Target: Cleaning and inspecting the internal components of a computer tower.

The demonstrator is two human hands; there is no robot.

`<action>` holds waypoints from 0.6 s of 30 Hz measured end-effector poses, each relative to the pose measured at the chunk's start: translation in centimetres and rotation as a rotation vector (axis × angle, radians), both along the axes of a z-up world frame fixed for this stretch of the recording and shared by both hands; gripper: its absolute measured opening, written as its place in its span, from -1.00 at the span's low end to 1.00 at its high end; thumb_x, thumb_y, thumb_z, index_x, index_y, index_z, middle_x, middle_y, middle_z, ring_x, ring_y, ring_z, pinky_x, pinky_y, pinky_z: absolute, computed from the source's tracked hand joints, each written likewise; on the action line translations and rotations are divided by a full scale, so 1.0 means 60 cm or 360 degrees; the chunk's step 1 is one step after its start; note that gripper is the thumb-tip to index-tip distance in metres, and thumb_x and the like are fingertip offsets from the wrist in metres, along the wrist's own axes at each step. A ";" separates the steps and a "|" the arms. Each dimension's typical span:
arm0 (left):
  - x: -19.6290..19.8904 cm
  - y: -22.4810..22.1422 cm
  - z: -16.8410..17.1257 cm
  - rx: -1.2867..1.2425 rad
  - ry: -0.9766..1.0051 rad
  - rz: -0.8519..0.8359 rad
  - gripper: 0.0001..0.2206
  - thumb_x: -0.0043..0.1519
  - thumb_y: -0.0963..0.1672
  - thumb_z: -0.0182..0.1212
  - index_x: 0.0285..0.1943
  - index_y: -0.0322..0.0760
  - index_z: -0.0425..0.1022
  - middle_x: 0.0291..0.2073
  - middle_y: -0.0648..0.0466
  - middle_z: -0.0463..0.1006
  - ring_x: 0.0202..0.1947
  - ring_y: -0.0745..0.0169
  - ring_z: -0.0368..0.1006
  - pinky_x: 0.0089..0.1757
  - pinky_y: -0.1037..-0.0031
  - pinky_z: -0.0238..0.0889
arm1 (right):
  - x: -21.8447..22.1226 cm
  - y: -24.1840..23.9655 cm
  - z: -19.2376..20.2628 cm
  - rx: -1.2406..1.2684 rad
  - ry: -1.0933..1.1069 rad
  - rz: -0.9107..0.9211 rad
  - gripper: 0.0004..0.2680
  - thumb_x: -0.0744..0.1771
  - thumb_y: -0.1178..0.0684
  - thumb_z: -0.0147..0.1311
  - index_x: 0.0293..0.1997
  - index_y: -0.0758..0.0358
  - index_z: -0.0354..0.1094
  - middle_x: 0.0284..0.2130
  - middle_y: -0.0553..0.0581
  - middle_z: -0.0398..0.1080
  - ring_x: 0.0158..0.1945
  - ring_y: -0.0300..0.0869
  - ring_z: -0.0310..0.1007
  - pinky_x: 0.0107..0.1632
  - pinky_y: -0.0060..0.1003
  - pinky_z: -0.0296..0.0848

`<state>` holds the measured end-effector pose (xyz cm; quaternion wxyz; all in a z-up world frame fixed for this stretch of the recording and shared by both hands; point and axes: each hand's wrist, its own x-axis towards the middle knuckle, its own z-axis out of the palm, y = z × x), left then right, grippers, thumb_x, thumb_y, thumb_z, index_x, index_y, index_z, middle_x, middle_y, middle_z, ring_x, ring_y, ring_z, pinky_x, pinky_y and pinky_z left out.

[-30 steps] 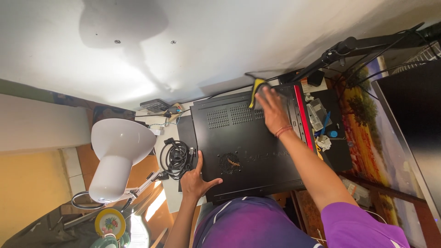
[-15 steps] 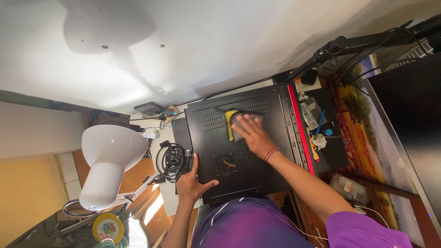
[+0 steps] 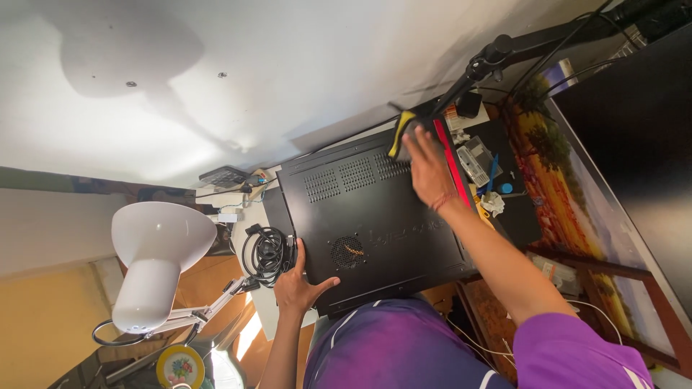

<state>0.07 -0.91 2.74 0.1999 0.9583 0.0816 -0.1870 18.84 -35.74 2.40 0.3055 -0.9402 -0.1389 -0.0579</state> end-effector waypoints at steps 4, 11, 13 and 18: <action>-0.001 0.001 0.000 -0.0020 -0.0021 0.0001 0.32 -0.36 0.33 0.48 0.61 -0.09 -0.12 -0.77 0.10 0.44 -0.68 0.13 0.47 -0.54 0.34 0.28 | -0.109 0.028 -0.027 -0.0264 0.0112 0.0237 -0.52 0.36 0.30 -0.10 0.51 0.13 0.03 0.53 0.34 -0.20 0.55 0.22 -0.19 0.49 0.14 -0.07; -0.008 0.003 -0.008 0.0016 0.0014 -0.0022 0.32 -0.33 0.35 0.44 0.62 -0.04 -0.17 -0.65 0.05 0.56 -0.60 0.11 0.54 -0.49 0.35 0.34 | -0.101 -0.033 -0.047 -0.0269 0.0211 0.0014 -0.46 0.31 0.37 -0.12 0.51 0.07 0.07 0.55 0.21 -0.22 0.59 0.15 -0.27 0.53 0.06 -0.15; -0.006 0.004 -0.019 -0.0045 -0.0140 -0.0061 0.33 -0.34 0.35 0.44 0.61 -0.06 -0.17 -0.61 0.05 0.58 -0.58 0.09 0.55 -0.51 0.35 0.36 | -0.074 -0.043 -0.051 -0.0190 0.0214 -0.0033 -0.46 0.31 0.37 -0.13 0.51 0.07 0.07 0.55 0.20 -0.20 0.59 0.15 -0.25 0.54 0.02 -0.11; 0.001 -0.004 0.011 0.0065 0.0161 0.0013 0.33 -0.34 0.36 0.41 0.64 0.03 -0.21 -0.65 0.09 0.56 -0.58 0.14 0.56 -0.47 0.37 0.34 | -0.051 -0.024 -0.041 -0.0083 0.0081 -0.0297 -0.52 0.36 0.33 -0.11 0.51 0.15 0.04 0.54 0.28 -0.16 0.57 0.20 -0.15 0.55 0.02 -0.03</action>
